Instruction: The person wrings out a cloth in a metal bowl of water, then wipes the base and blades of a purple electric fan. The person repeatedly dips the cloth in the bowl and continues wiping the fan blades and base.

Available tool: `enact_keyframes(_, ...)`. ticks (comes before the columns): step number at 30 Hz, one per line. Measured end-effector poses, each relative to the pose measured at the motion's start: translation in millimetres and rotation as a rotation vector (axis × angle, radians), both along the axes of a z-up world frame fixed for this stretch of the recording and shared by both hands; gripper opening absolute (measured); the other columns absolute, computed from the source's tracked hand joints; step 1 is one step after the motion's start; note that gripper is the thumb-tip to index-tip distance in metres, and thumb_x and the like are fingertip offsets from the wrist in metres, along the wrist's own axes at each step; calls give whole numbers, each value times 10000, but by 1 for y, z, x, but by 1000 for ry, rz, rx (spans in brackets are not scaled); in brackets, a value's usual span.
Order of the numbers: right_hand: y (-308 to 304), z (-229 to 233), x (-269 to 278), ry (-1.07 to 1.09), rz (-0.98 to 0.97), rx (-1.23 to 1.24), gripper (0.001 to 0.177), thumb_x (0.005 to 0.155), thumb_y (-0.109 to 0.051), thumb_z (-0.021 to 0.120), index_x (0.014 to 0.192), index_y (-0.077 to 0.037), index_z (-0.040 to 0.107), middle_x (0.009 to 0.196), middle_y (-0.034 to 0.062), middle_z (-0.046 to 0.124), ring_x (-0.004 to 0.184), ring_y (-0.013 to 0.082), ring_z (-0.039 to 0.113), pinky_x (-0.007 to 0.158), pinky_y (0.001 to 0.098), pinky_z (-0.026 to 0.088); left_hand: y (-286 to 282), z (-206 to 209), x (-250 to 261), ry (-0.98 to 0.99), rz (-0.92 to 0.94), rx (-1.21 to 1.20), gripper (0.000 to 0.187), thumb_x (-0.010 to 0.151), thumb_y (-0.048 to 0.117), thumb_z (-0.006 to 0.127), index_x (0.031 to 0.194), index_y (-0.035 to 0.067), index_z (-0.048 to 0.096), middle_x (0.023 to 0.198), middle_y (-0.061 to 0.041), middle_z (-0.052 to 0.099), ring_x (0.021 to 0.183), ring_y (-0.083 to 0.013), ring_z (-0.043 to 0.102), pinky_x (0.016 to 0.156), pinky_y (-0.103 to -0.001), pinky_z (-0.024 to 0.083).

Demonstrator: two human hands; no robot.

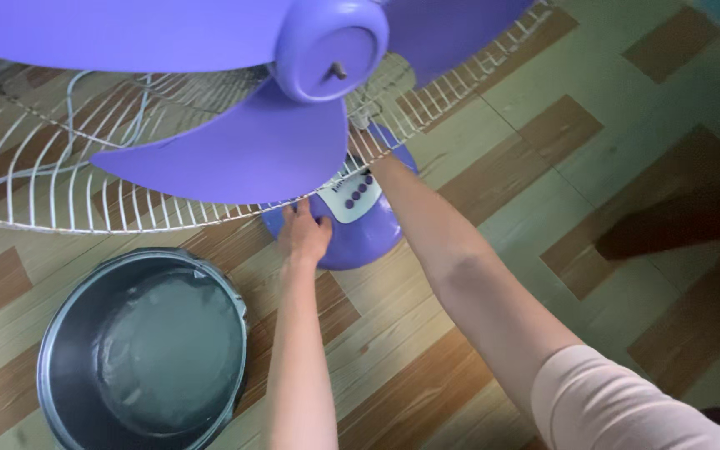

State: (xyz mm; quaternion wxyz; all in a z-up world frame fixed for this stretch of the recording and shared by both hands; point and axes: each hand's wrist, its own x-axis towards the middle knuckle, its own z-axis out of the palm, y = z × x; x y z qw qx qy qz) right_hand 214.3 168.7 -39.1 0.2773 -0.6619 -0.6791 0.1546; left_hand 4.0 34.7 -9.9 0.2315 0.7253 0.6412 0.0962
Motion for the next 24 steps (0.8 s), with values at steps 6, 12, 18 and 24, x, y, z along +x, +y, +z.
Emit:
enact_keyframes(6,23,-7,0,-22,14,-34,486,950,-312,576,1348,-33,559,1298,260,602,1191,461,570,1021,499,465,3,12,3,21,41,-133,705,907,415,663,1521,174,414,1503,-221,454,1179,-411,633,984,-482,531)
enact_keyframes(12,19,-11,11,-43,-21,-52,535,959,-367,578,1375,-32,535,1334,269,576,1212,468,555,1034,504,455,6,9,5,-19,9,-40,735,866,475,714,1457,114,465,1463,-180,506,1264,-371,585,1002,-469,510)
enact_keyframes(18,-6,14,31,-83,-112,-63,588,968,-421,580,1402,-31,511,1370,278,551,1233,476,540,1047,509,444,3,8,4,18,25,-99,745,885,469,701,1487,112,445,1457,-211,507,1219,-380,621,1003,-461,525)
enact_keyframes(24,-91,17,54,-7,-240,-121,642,977,-476,581,1429,-31,487,1406,288,526,1254,483,525,1060,514,434,-1,-2,7,10,0,-29,775,883,433,713,1532,151,396,1431,-272,498,1163,-421,640,962,-481,538)
